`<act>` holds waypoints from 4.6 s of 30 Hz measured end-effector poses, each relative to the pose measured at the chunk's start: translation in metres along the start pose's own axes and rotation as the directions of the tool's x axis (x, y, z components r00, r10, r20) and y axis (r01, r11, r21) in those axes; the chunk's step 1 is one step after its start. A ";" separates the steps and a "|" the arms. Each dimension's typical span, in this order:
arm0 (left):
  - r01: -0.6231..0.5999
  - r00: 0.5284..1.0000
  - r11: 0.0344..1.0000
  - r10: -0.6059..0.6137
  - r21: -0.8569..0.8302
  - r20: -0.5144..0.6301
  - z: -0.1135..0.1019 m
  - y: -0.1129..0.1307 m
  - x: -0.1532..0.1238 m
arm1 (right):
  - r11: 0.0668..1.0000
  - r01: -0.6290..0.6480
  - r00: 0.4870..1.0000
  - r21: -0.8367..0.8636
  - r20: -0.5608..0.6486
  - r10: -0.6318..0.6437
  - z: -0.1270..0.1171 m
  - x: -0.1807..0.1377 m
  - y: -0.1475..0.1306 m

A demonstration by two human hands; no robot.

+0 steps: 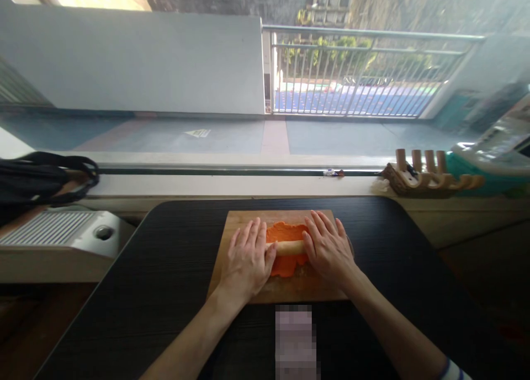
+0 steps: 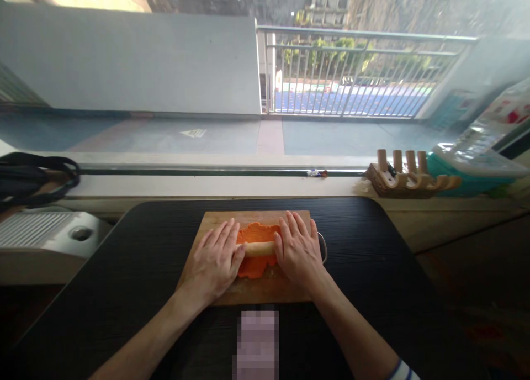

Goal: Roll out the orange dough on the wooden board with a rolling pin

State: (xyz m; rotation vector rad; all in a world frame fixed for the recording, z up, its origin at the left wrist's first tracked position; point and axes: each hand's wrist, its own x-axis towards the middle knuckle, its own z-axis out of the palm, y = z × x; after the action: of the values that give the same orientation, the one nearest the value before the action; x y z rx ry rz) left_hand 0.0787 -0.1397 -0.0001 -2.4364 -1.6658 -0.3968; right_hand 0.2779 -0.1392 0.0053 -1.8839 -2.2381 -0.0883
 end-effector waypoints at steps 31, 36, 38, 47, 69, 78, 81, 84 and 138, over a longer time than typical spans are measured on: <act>0.132 0.991 0.991 -0.133 0.030 0.030 0.017 -0.021 0.050 | 0.992 -0.088 0.978 0.095 0.197 0.068 0.008 0.077 0.009; 0.142 0.988 0.989 -0.144 0.027 0.053 0.016 -0.022 0.054 | 0.989 -0.100 0.976 0.108 0.205 0.076 0.008 0.080 0.008; 0.136 0.989 0.990 -0.137 0.025 0.054 0.013 -0.019 0.050 | 0.992 -0.082 0.984 0.094 0.165 0.066 0.008 0.074 0.007; 0.067 0.998 0.998 -0.067 0.010 0.007 0.005 -0.002 0.013 | 0.999 -0.012 1.000 -0.030 0.021 0.013 0.006 0.024 0.003; 0.104 0.995 0.995 -0.104 -0.004 -0.002 0.013 -0.019 0.044 | 0.994 -0.064 0.977 0.084 0.206 0.045 0.012 0.086 0.008; 0.110 0.994 0.994 -0.110 -0.010 -0.013 0.010 -0.016 0.042 | 0.990 -0.096 0.980 0.099 0.182 0.077 0.011 0.083 0.007; 0.106 0.994 0.994 -0.106 -0.006 -0.024 0.010 -0.012 0.036 | 0.992 -0.087 0.989 0.087 0.131 0.075 0.011 0.073 0.006; 0.095 0.995 0.995 -0.095 -0.002 -0.039 0.010 -0.010 0.029 | 0.995 -0.079 0.992 0.060 0.105 0.073 0.011 0.062 0.005; 0.083 0.996 0.997 -0.083 0.004 0.038 0.008 -0.012 0.029 | 0.996 -0.091 0.993 0.018 0.075 0.090 0.009 0.048 0.000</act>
State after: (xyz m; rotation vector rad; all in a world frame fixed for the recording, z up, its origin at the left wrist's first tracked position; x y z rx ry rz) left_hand 0.0788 -0.1075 0.0007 -2.3936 -1.7871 -0.3613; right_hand 0.2694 -0.0909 0.0065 -2.0057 -2.1873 0.0205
